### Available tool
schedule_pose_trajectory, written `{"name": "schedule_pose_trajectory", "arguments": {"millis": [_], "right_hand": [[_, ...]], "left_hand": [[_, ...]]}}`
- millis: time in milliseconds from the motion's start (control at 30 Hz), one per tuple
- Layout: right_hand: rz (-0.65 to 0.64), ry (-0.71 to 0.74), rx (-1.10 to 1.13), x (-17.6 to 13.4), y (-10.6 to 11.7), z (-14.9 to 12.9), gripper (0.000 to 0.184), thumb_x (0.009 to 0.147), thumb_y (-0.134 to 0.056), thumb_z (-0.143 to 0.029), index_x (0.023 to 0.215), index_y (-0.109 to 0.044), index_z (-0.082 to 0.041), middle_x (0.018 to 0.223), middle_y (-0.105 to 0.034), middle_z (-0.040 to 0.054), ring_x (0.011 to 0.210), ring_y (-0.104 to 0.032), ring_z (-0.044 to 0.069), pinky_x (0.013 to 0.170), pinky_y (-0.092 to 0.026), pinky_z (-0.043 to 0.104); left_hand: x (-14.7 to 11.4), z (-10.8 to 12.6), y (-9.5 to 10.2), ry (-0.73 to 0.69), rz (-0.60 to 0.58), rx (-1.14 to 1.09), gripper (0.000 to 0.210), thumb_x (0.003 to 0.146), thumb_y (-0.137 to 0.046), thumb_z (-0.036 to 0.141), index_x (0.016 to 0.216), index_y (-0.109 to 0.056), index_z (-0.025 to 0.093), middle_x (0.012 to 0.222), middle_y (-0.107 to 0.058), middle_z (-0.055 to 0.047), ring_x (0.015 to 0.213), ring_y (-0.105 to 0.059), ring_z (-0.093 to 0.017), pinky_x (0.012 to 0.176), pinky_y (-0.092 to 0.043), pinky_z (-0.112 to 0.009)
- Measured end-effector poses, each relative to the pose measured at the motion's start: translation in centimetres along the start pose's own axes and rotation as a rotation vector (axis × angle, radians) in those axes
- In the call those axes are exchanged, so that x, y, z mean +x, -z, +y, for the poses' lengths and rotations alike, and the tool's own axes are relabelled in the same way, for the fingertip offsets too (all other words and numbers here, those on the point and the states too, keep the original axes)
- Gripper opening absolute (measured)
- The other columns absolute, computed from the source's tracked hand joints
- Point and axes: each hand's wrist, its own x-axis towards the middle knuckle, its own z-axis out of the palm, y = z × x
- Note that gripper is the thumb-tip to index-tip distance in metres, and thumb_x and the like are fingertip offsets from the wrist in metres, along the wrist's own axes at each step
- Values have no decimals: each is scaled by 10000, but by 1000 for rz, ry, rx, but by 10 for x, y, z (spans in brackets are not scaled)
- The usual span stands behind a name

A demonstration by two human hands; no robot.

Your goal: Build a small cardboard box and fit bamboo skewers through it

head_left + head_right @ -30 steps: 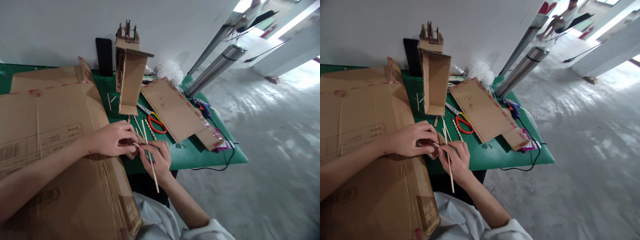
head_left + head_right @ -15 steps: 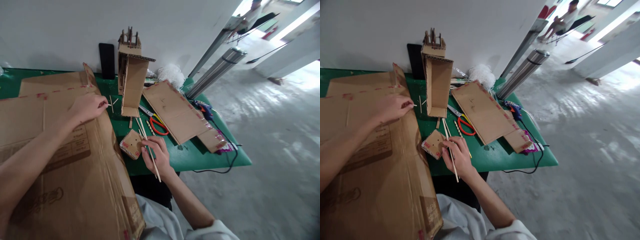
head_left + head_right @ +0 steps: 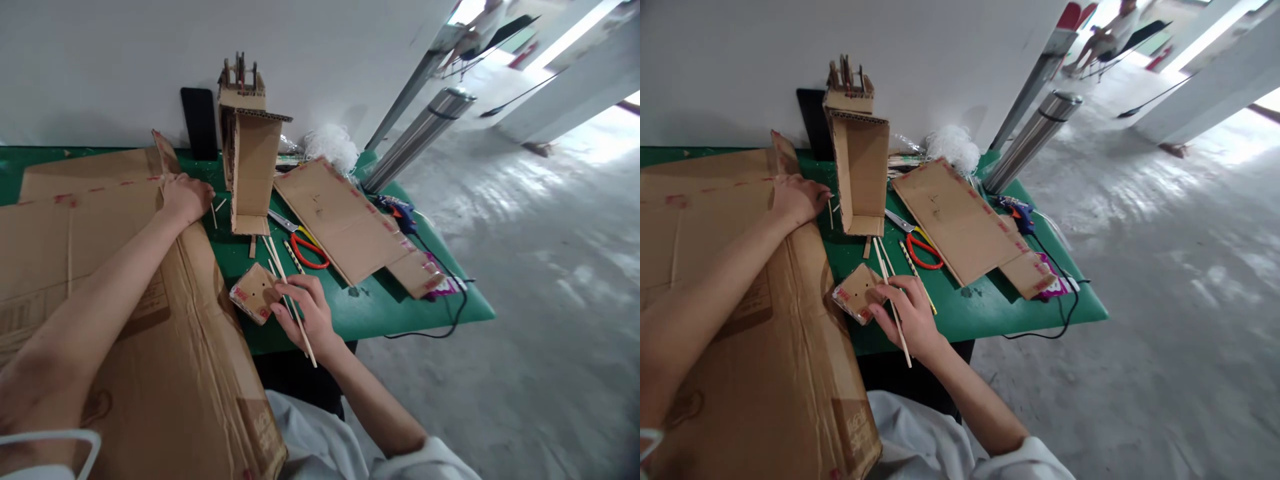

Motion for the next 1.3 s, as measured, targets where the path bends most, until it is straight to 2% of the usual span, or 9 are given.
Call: {"name": "schedule_pose_trajectory", "arguments": {"millis": [100,200,267,333,433,500,633,800,1300], "right_hand": [[43,56,62,-5,8,6,392,915,-550,-122,1288,-616,-224,1065,-686,110,1004,-664,248,831,-588,438],[61,59,191,-12,16,8,481,881,-570,-80,1343,-584,-214,1022,-726,104,999,-682,254,810,-596,436],[31,18,313,-14,22,8,457,863,-610,-77,1298,-607,-219,1000,-742,97,995,-694,254,805,-604,432],[-2,-31,430,-15,27,8,378,860,-625,-71,1206,-647,-222,989,-752,91,987,-706,247,816,-607,429],[-1,-78,529,-16,31,9,281,872,-614,-69,1101,-678,-218,943,-753,77,946,-719,231,821,-603,421],[3,-91,541,-17,31,11,249,882,-604,-73,1068,-684,-218,920,-749,70,932,-718,226,820,-598,417],[-8,-98,525,-18,31,13,231,884,-607,-78,1048,-688,-220,905,-746,71,924,-713,223,818,-591,409],[14,-129,538,-20,31,16,220,883,-615,-96,1031,-696,-236,904,-747,68,918,-717,231,817,-592,418],[12,-102,499,-25,38,20,214,879,-599,-92,1019,-669,-238,902,-751,73,929,-721,237,809,-603,431]], "left_hand": [[-23,11,18,-99,6,15,373,931,-559,558,925,-765,247,652,-540,35,766,-372,-157,806,-284,-326],[-56,28,35,-114,31,70,412,987,-490,584,934,-757,274,783,-637,9,800,-452,-173,699,-283,-309],[-80,42,43,-36,43,25,465,1000,-469,598,887,-744,241,799,-668,-12,778,-509,-176,668,-303,-310],[-102,59,47,-32,-38,-77,499,1025,-442,560,792,-726,222,782,-698,-19,756,-571,-173,679,-358,-316],[-129,84,48,-253,-52,-258,394,1033,-467,459,875,-729,211,870,-752,-32,863,-645,-195,784,-455,-330],[-139,98,45,-414,-104,-334,262,995,-561,397,1102,-697,201,1042,-760,-48,974,-658,-204,871,-484,-335],[-146,112,36,-532,-156,-387,248,980,-590,287,1209,-635,203,1150,-728,-57,1048,-640,-197,933,-492,-337],[-143,110,29,-539,-112,-422,150,973,-610,254,1088,-701,220,1137,-717,-53,1078,-630,-194,964,-499,-349],[-147,110,24,-590,-40,-377,232,963,-616,196,1161,-731,234,1175,-711,-58,1099,-607,-206,963,-526,-369]]}}
